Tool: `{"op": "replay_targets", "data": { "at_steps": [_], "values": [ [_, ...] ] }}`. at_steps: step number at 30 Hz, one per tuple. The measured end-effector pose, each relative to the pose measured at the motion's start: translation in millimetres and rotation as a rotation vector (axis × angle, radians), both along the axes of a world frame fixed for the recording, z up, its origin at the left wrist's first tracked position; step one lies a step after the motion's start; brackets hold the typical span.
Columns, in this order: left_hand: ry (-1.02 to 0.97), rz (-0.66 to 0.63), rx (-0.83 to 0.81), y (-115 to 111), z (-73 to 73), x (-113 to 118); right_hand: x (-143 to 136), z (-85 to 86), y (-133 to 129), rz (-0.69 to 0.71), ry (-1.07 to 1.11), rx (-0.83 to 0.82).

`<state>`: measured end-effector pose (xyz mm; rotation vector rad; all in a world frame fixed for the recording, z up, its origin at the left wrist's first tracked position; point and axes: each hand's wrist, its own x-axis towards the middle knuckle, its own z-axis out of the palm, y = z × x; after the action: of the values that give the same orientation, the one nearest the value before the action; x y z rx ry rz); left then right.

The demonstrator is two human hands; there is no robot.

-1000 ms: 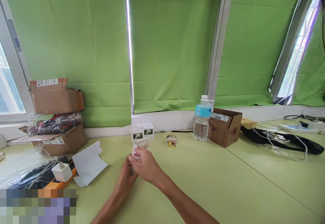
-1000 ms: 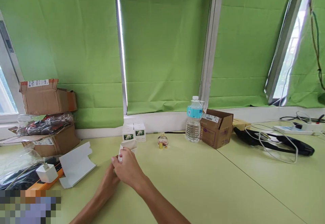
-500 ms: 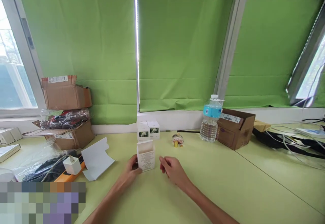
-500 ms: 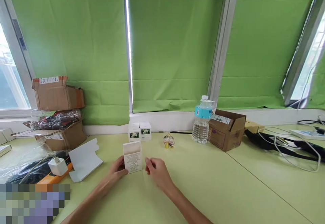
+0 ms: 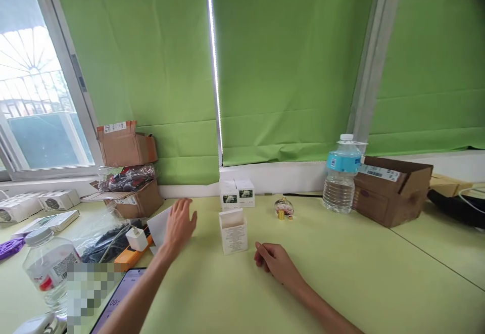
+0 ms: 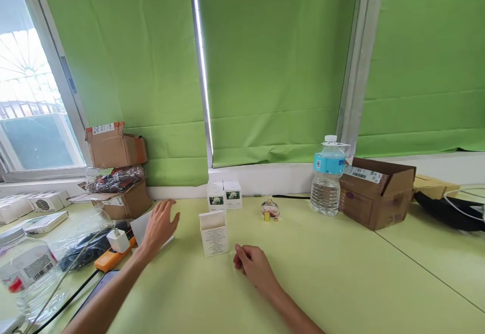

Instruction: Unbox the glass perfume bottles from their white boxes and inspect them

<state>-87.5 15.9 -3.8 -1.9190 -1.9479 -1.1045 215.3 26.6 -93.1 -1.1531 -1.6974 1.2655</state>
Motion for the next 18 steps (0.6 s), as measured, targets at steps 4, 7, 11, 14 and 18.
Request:
{"op": "replay_targets", "data": {
  "at_steps": [4, 7, 11, 14, 18],
  "values": [
    [0.21, 0.166, -0.157, 6.4, 19.9, -40.8, 0.2, 4.3, -3.7, -0.002, -0.018, 0.035],
    [0.314, 0.241, -0.31, 4.1, 24.7, -52.8, 0.1, 6.1, -4.9, -0.002, -0.029, 0.044],
    [0.387, 0.279, -0.398, -10.6, 31.9, -38.4, 0.2, 6.0, -5.6, 0.002, -0.031, 0.052],
    [0.408, 0.29, -0.365, -39.0, 46.2, -20.8, 1.7, 8.5, -6.9, 0.01, -0.062, 0.089],
    [0.351, 0.385, -0.32, -102.3, 63.2, -9.2, 5.6, 21.2, -21.2, 0.077, -0.188, 0.188]
  ]
}}
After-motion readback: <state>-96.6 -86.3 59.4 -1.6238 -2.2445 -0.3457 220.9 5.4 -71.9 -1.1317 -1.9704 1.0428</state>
